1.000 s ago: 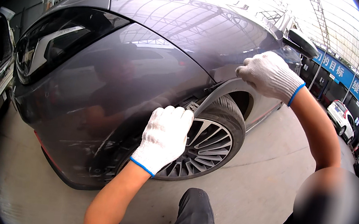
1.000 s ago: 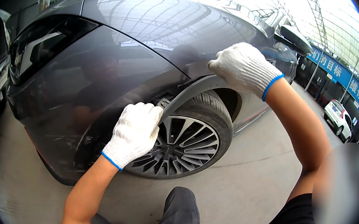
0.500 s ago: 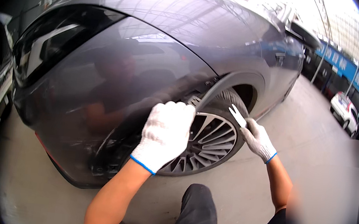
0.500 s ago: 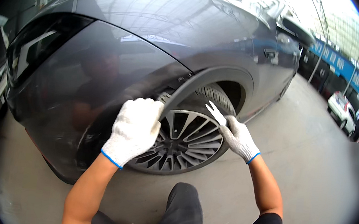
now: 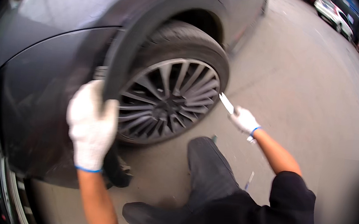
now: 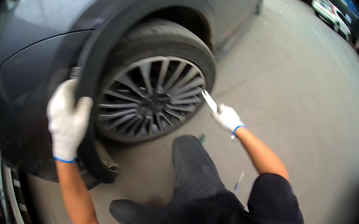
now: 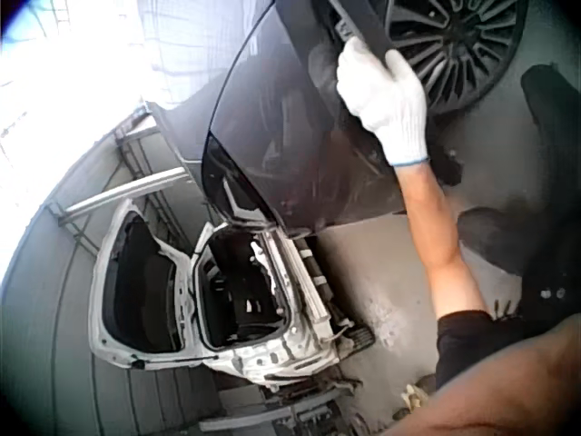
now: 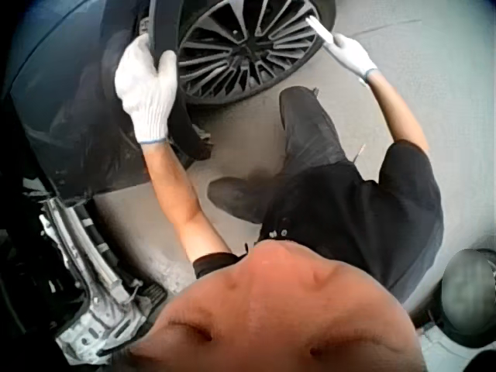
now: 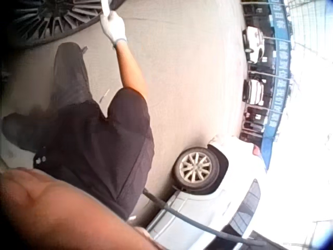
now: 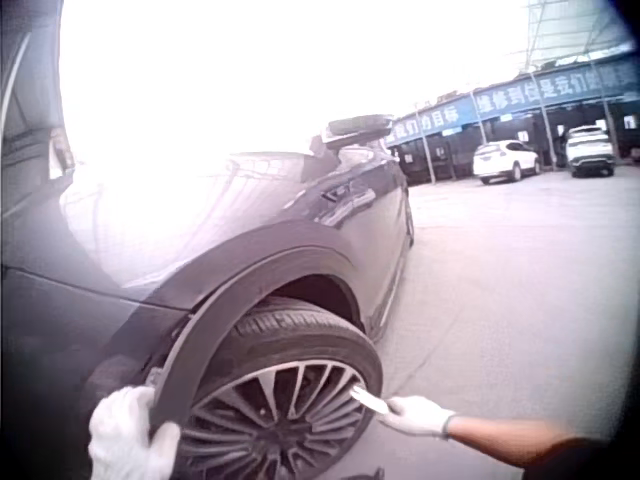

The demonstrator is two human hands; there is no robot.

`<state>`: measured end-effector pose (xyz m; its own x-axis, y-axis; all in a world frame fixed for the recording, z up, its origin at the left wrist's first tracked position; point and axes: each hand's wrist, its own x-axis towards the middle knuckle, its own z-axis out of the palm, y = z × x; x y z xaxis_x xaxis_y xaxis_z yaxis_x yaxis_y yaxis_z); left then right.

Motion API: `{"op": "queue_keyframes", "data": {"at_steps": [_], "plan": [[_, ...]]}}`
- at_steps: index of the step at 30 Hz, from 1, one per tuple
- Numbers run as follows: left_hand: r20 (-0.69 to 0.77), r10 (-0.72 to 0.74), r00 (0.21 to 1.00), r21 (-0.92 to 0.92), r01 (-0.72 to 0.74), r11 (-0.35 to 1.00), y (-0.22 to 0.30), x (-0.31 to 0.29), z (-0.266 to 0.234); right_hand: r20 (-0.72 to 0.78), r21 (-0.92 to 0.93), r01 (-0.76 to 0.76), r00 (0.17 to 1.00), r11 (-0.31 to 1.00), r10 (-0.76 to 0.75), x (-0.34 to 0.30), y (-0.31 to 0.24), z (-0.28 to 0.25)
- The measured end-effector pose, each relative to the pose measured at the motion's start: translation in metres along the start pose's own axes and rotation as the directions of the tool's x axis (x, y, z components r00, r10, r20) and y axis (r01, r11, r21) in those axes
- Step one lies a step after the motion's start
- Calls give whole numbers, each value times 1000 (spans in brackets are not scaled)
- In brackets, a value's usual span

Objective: The person removes a plastic trim piece from the front bumper of a gray car using a screwdriver and a pry tool. They then move to the rear wheel arch and remove a black plastic trim piece by prying it loose and pulling it away from the body.

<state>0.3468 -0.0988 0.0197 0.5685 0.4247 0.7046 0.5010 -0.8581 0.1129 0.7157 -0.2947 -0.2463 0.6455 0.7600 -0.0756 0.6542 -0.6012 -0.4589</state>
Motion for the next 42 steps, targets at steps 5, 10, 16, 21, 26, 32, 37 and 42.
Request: {"op": "queue_keyframes", "data": {"at_steps": [5, 10, 16, 21, 26, 32, 37, 42], "plan": [[96, -260, 961, 1, 261, 965, 5, -3, -2, 470, -145, -553, 691, 821, 549, -170, 194, 238], [154, -381, 912, 33, 381, 924, -13, -7, -22, 212, -280, -503, 799, 818, 563, -241, 179, 265], [151, -485, 861, 62, 481, 874, -11, 6, -23, 160, -52, -862, 492, 505, 856, -173, 204, 243], [17, -462, 887, 306, 435, 847, -10, 4, -26, 102, -11, -840, 539, 543, 836, -190, 224, 245], [238, -284, 929, 301, 207, 931, 29, 46, -19, 20, 234, -695, 702, 680, 711, -227, 228, 288], [231, -18, 973, 399, -78, 914, 5, 36, -27, -143, 412, -32, 985, 911, 100, -49, 64, 131], [271, -63, 961, 403, -54, 913, -5, 28, -31, -674, 153, 857, 455, 492, -582, -6, -200, -106], [318, -54, 946, 364, -70, 929, -1, 35, -30, -655, -152, 910, 199, 385, -729, -16, -301, -180]]}}
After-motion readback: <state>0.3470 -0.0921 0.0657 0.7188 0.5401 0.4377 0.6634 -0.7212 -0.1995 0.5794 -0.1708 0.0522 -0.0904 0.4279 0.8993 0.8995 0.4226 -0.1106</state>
